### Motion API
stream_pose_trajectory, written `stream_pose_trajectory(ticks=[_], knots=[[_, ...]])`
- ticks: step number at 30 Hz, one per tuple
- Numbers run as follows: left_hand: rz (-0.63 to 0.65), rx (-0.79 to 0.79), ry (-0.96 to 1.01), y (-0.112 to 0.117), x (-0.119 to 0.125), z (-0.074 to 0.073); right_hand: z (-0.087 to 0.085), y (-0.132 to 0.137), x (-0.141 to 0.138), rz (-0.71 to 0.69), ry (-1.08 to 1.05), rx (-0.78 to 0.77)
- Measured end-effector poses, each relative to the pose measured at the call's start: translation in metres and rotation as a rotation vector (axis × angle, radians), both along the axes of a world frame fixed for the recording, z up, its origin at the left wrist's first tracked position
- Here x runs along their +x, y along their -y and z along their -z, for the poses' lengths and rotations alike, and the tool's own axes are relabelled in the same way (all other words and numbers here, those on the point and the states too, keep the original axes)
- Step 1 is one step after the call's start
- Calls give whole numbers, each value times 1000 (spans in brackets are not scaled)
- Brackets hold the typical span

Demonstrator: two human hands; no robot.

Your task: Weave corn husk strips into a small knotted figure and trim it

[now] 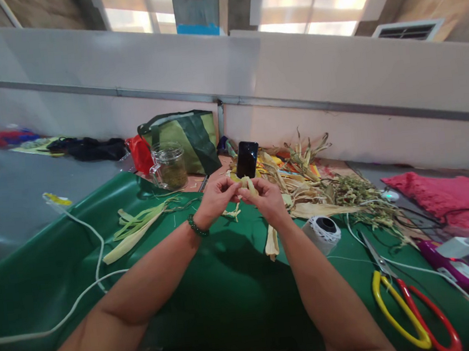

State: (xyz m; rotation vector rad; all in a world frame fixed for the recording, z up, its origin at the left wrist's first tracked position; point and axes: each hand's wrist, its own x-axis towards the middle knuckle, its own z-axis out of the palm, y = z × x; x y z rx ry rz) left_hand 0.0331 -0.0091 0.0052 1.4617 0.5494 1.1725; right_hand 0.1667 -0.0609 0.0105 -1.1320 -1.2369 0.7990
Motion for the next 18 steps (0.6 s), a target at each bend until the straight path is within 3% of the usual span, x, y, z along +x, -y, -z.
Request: stream_pose_trajectory(ticks=[10,18], knots=[[107,-73,5,2,-2,-4,4,-2,4,2,-19,-12],[17,-8,-13,1,-1,-2,1,1,1,66,84,1]])
